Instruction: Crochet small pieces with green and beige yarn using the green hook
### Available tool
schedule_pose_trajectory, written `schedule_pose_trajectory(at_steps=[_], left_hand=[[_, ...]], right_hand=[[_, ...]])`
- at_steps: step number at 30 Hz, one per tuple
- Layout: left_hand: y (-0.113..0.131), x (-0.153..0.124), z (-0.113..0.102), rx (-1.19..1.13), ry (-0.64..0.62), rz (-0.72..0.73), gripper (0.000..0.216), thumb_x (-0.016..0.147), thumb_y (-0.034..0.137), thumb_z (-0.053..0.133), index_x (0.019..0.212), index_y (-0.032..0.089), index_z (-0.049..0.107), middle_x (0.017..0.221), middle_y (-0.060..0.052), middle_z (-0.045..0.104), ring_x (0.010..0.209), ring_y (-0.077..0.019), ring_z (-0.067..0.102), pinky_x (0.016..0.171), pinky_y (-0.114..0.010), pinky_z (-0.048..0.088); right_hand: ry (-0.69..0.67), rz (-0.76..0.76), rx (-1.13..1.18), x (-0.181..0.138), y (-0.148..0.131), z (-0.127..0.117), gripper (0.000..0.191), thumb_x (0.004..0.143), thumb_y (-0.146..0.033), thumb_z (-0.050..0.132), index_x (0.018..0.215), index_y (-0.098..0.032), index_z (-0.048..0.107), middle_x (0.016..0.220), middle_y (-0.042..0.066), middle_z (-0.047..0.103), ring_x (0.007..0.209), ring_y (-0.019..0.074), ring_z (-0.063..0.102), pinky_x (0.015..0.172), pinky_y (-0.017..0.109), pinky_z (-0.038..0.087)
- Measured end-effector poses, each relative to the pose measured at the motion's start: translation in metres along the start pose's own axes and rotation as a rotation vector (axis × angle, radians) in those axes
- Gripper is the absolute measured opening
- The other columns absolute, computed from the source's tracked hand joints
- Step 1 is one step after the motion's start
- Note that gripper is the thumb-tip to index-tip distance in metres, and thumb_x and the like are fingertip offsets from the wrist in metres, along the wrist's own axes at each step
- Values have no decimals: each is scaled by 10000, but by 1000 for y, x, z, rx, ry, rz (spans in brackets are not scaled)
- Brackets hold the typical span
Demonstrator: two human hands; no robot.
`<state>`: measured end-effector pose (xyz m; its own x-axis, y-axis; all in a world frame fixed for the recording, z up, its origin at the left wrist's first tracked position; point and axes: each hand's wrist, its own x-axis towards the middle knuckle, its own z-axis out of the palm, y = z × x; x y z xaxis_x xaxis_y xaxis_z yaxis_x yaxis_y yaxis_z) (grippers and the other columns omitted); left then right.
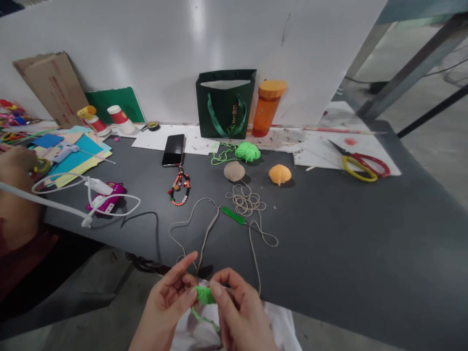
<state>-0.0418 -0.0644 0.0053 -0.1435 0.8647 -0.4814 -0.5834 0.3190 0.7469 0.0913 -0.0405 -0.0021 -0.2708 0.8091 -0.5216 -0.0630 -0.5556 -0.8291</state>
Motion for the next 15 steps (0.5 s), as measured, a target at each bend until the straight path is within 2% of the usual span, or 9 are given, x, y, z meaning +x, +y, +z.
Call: schedule_pose_trajectory(at_steps=[3,7,11,15], left_hand=[[1,-2,3,-12,26,-4,504,574,256,889,1055,311,751,673,31,679,608,-50,567,602,-160,436],[2,-3,3,-41,-31,-52,620,509,173,907,1086,319,734,685,24,688,598,-54,568,576,-165,421],[6,-4,-1,4,-42,-54,628,510,173,900,1102,291,729,604,42,639,554,-51,539,543,-156,410],[8,-2,-7,18,-25,-60,598,517,182,901,1085,278,741,609,38,628,558,-51,528,541,-150,412]], right_hand=[[-4,-7,-53,-3,-3,1,557,659,-725,666,637,-189,517,366,-131,357,310,7,217,350,154,146],[-4,34,-28,-1,-1,-3,565,637,-747,658,617,-211,479,356,-142,320,295,5,164,318,161,116],[19,19,-6,3,0,-10,550,628,-722,689,617,-205,502,362,-146,295,309,4,151,322,159,116],[66,-13,44,3,-2,-16,513,639,-656,738,619,-195,515,380,-138,318,338,2,137,350,173,83]])
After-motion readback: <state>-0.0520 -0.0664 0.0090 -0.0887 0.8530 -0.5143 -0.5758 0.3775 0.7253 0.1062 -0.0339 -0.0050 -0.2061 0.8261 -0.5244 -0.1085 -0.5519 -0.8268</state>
